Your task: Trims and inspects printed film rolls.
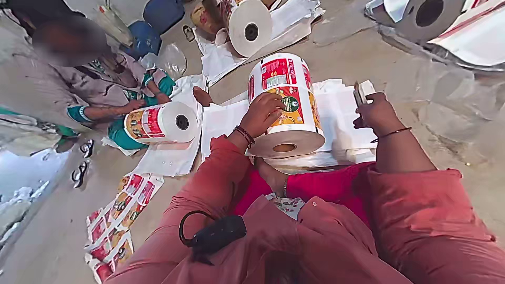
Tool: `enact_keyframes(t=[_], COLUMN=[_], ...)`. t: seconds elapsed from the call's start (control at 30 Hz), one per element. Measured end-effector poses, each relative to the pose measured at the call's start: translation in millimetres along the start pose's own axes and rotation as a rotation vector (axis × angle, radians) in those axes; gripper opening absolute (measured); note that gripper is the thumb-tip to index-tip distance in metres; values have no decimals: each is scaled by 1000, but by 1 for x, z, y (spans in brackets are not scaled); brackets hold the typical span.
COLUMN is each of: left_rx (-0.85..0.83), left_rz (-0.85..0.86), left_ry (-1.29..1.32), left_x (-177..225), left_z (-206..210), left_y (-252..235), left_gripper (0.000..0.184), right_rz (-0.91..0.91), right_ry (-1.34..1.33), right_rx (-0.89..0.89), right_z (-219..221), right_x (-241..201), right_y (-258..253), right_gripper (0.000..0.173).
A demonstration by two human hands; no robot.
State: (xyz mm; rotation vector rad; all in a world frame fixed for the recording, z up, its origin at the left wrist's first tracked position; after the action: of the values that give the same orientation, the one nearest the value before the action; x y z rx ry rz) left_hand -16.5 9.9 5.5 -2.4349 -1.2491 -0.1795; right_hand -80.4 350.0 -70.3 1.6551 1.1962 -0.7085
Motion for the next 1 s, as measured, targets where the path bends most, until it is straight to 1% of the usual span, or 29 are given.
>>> enact_keyframes(t=[0.07, 0.1, 0.17, 0.23, 0.3, 0.4, 0.5, 0.63, 0.7, 0.9, 1.0], left_rx=[47, 116, 289, 389, 433, 499, 463, 471, 459, 479, 484], left_rz=[-89, -111, -131, -140, -150, -134, -132, -104, -104, -71, -58], left_ry=[91, 147, 220, 167, 75, -23, -24, -28, -15, -15, -3], left_x=[-1, 0, 2, 5, 8, 7, 6, 3, 2, -1, -2], left_z=[9, 15, 30, 39, 46, 55, 55, 58, 58, 61, 61], left_y=[13, 22, 43, 58, 69, 78, 81, 85, 85, 86, 85], left_gripper=[40, 40, 40, 41, 45, 49, 52, 54, 54, 54, 52], right_rz=[-127, -189, -308, -406, -430, -442, -447, -505, -544, -470, -451], right_ry=[-56, -15, 218, 425, 510, 574, 649, 843, 875, 865, 958], right_rx=[-108, -170, -259, -260, -220, -155, -147, -30, 10, -25, 2], right_z=[9, 15, 32, 51, 67, 78, 87, 101, 104, 110, 112], right_x=[-31, -44, -58, -61, -59, -66, -75, -82, -83, -86, -89], right_y=[42, 66, 114, 156, 179, 191, 200, 215, 215, 220, 225], right_gripper=[54, 56, 60, 56, 53, 56, 55, 58, 59, 58, 57])
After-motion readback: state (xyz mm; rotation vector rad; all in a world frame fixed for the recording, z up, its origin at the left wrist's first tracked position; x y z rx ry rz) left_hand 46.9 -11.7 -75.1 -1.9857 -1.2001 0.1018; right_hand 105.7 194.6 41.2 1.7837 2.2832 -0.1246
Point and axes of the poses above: each hand's wrist, its own y-axis away from the middle knuckle, its own z-axis out of the palm, x = y × z, the point moved 2 cm from there along -y, towards the middle knuckle, and after that the axes turned 2 degrees about z, right-handed, at the moved point
